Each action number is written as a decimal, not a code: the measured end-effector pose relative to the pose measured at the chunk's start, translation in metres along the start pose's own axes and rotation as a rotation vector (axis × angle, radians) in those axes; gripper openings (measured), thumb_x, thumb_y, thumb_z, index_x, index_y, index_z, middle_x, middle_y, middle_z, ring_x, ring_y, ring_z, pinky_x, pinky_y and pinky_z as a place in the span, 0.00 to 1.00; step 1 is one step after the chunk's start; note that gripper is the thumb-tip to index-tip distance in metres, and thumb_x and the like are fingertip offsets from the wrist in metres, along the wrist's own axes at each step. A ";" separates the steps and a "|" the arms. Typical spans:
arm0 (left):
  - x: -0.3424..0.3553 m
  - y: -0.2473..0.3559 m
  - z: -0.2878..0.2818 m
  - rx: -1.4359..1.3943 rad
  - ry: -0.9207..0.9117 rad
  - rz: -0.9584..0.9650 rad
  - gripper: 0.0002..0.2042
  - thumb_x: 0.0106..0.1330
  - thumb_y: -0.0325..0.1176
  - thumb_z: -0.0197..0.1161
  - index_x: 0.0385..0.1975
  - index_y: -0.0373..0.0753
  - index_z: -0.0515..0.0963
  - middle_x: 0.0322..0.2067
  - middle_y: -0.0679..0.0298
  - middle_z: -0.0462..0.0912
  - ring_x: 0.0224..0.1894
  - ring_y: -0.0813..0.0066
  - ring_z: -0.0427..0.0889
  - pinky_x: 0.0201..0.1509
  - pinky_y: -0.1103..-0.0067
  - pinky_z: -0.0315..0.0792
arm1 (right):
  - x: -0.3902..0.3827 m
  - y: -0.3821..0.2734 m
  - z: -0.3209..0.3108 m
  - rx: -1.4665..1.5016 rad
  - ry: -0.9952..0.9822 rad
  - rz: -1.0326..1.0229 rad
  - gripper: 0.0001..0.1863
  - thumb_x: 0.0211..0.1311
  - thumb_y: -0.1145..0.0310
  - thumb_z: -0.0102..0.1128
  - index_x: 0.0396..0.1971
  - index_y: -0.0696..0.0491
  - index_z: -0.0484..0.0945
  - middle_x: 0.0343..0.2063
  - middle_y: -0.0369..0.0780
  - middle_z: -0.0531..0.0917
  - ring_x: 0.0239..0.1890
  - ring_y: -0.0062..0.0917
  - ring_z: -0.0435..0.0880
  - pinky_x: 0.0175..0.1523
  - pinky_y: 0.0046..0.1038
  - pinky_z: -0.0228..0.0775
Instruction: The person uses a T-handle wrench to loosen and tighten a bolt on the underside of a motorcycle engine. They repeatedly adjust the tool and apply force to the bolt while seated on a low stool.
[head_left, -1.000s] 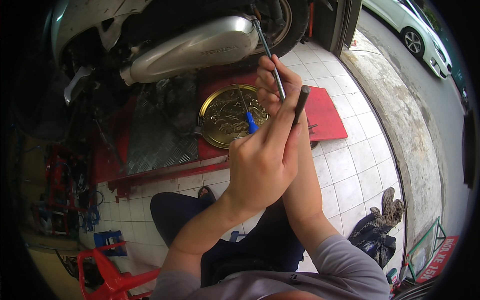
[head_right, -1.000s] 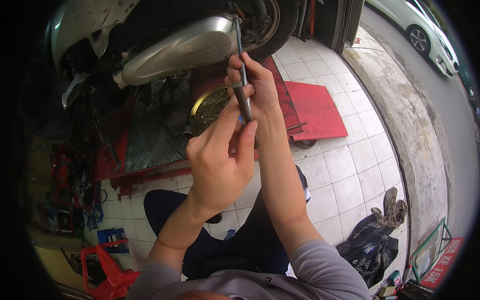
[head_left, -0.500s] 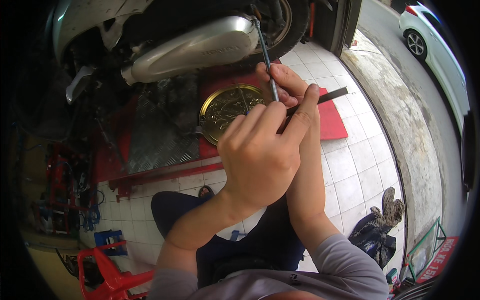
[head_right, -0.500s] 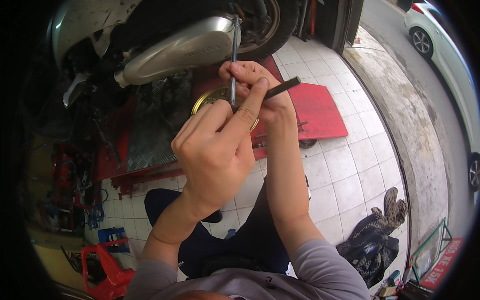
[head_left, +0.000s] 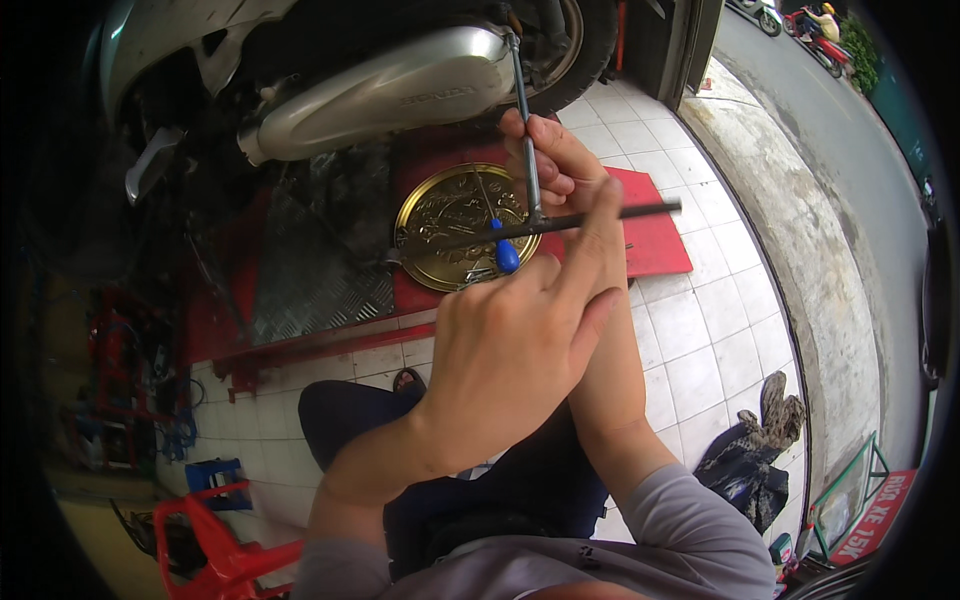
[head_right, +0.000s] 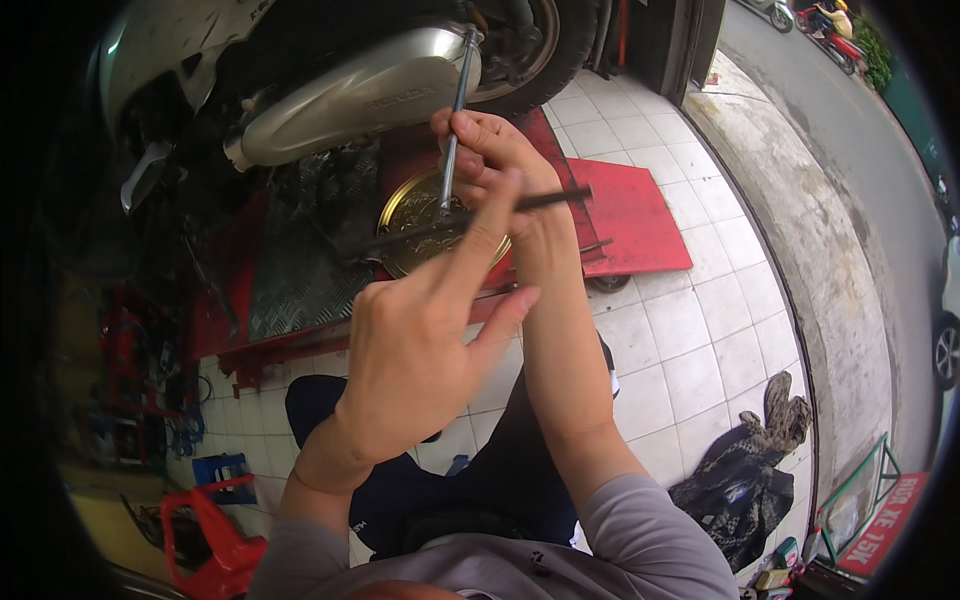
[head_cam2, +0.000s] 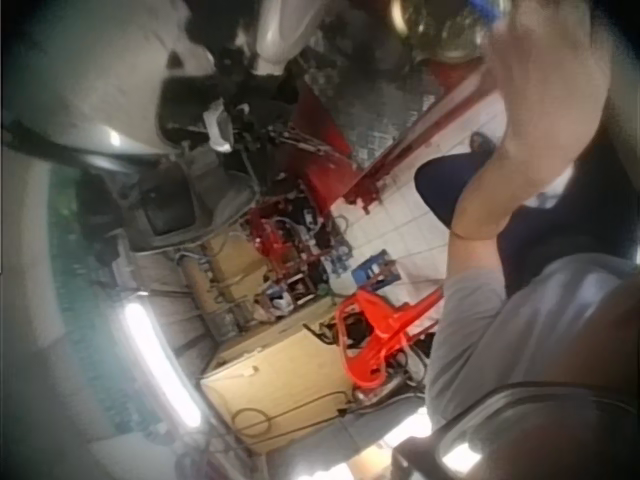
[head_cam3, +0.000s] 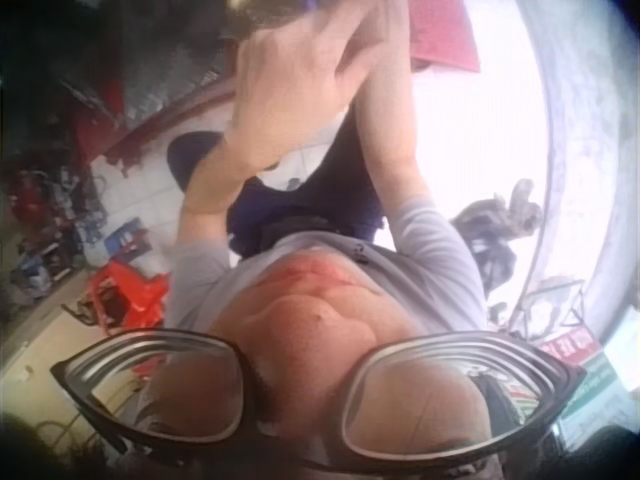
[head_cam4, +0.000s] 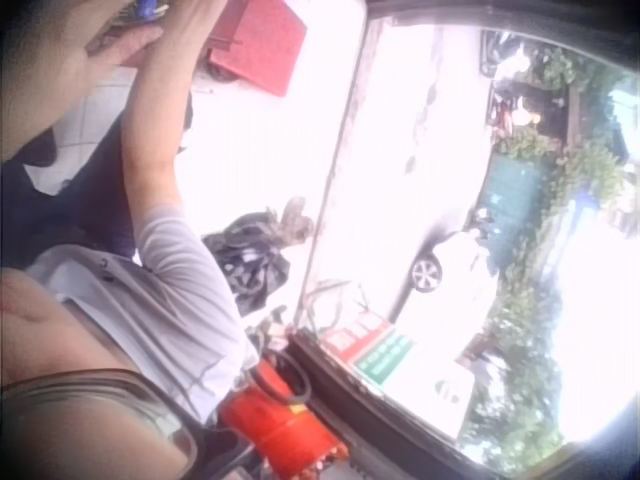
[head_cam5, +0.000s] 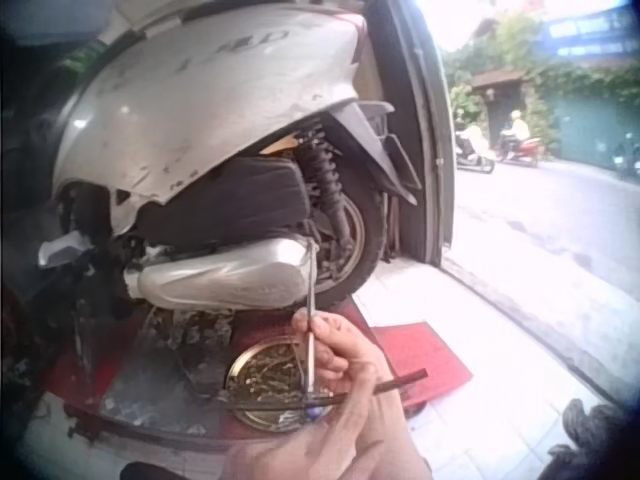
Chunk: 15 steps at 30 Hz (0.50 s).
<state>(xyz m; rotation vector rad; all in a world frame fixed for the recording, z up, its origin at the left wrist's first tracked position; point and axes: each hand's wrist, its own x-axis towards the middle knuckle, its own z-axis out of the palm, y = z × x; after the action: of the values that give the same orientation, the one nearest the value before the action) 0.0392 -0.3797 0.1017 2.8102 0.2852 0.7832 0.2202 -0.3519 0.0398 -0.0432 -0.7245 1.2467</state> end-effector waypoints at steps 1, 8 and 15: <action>-0.002 -0.004 0.008 0.037 -0.102 0.086 0.31 0.60 0.39 0.66 0.61 0.31 0.66 0.14 0.59 0.73 0.14 0.63 0.76 0.21 0.73 0.69 | 0.001 0.000 0.000 0.019 0.007 -0.001 0.11 0.68 0.67 0.55 0.40 0.61 0.72 0.15 0.30 0.68 0.11 0.06 0.57 0.14 0.11 0.48; -0.005 -0.003 -0.004 -0.091 0.105 -0.263 0.35 0.59 0.40 0.67 0.60 0.23 0.62 0.16 0.57 0.76 0.16 0.64 0.79 0.21 0.73 0.71 | 0.004 -0.002 -0.007 0.010 0.007 -0.026 0.11 0.67 0.67 0.56 0.41 0.59 0.73 0.17 0.30 0.68 0.13 0.06 0.59 0.15 0.10 0.48; -0.010 -0.005 0.014 -0.060 -0.071 -0.063 0.30 0.58 0.39 0.68 0.56 0.25 0.69 0.14 0.61 0.73 0.12 0.70 0.73 0.20 0.75 0.69 | 0.009 0.000 -0.008 0.054 0.009 -0.067 0.11 0.67 0.68 0.56 0.42 0.60 0.74 0.17 0.31 0.68 0.15 0.06 0.59 0.17 0.11 0.49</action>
<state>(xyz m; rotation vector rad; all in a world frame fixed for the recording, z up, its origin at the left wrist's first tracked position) 0.0378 -0.3797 0.0838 2.7509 0.3311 0.6654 0.2257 -0.3410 0.0383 0.0200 -0.6793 1.2007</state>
